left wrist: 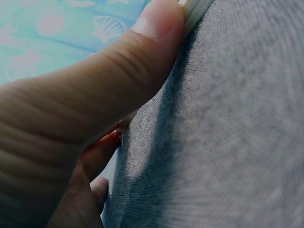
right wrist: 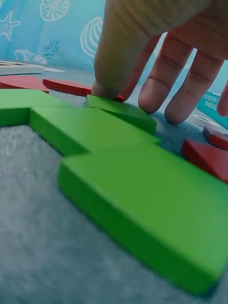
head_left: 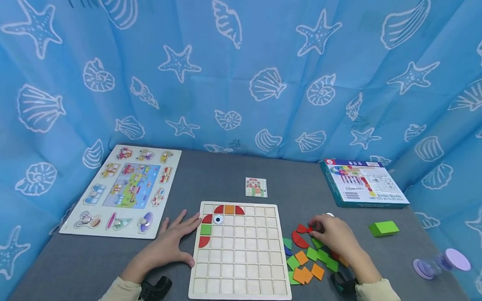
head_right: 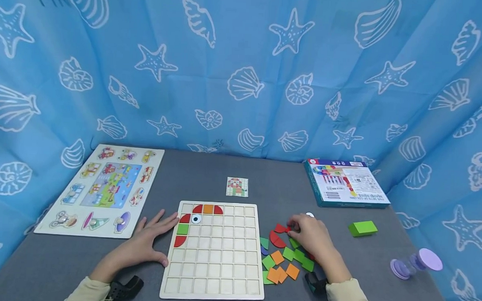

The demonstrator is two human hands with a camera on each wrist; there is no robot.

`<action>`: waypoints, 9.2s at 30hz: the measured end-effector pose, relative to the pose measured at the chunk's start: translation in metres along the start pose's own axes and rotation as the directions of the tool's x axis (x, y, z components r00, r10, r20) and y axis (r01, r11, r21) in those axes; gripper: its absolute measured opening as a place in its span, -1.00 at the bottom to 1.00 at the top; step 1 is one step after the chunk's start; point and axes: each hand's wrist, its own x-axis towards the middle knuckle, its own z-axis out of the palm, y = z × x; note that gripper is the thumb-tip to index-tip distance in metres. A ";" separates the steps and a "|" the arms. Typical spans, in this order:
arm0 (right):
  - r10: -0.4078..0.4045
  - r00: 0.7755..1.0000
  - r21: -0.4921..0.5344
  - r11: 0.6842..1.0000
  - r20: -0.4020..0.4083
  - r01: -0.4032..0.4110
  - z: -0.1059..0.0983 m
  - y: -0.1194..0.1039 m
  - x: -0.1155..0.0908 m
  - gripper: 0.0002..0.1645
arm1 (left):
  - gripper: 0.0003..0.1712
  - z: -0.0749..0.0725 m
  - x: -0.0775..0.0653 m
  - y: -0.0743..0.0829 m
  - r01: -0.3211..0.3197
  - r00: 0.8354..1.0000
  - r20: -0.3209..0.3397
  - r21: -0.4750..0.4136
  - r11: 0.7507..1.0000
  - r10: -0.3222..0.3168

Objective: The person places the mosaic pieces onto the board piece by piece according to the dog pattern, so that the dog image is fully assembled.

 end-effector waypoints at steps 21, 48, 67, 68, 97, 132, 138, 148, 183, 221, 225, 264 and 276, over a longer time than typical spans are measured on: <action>-0.294 0.955 0.061 0.954 0.030 0.292 0.031 -0.160 0.068 -0.88 | 0.27 0.004 -0.001 -0.003 -0.005 1.000 -0.005 0.011 1.000 0.005; -0.295 0.954 -0.014 0.955 0.056 0.296 0.041 -0.179 0.069 -0.84 | 0.27 0.004 0.002 -0.003 -0.027 0.999 -0.019 0.012 1.000 0.027; -0.010 1.000 -0.090 0.996 -0.013 0.008 -0.035 -0.014 0.022 -0.71 | 0.28 0.006 0.002 -0.004 0.000 1.000 -0.009 0.022 1.000 0.001; 0.012 1.000 -0.093 0.996 -0.006 -0.013 -0.037 -0.006 0.020 -0.69 | 0.28 0.005 0.001 -0.004 0.003 1.000 -0.011 0.020 1.000 -0.003; 0.139 0.990 -0.063 0.988 0.016 -0.138 -0.016 0.037 0.018 -0.74 | 0.27 0.004 0.000 -0.003 0.007 1.000 -0.007 0.002 1.000 -0.007; -0.337 0.942 0.100 0.937 0.002 0.335 0.042 -0.157 0.060 -0.78 | 0.28 0.002 -0.001 -0.001 -0.019 1.000 -0.017 -0.003 1.000 0.019; -0.318 0.948 0.088 0.944 -0.005 0.317 0.042 -0.156 0.061 -0.80 | 0.27 0.000 0.001 0.001 -0.014 1.000 -0.009 0.001 1.000 0.014; -0.329 0.944 0.112 0.939 0.009 0.326 0.038 -0.155 0.058 -0.79 | 0.28 0.001 0.000 0.000 -0.012 1.000 -0.011 0.007 1.000 0.012; 0.107 0.991 0.094 0.991 -0.080 -0.099 -0.009 0.006 -0.037 -0.69 | 0.26 0.002 0.000 0.000 -0.013 1.000 -0.005 -0.018 1.000 0.013; 0.034 0.999 0.025 0.999 0.020 -0.035 0.015 -0.055 -0.006 -0.74 | 0.26 0.002 0.000 -0.002 -0.001 1.000 0.002 0.002 1.000 0.001; 0.009 1.000 0.004 1.000 0.021 -0.009 0.013 -0.054 -0.006 -0.78 | 0.26 0.002 0.000 -0.002 -0.003 1.000 -0.002 0.004 1.000 0.003; -0.483 0.873 -0.164 0.868 -0.063 0.469 0.033 -0.183 0.042 -0.78 | 0.25 -0.001 -0.001 0.003 -0.021 1.000 -0.012 -0.006 1.000 0.021; -0.482 0.876 -0.178 0.862 0.009 0.475 0.046 -0.205 0.054 -0.89 | 0.23 -0.002 0.004 0.005 -0.042 0.999 -0.004 -0.004 0.999 0.042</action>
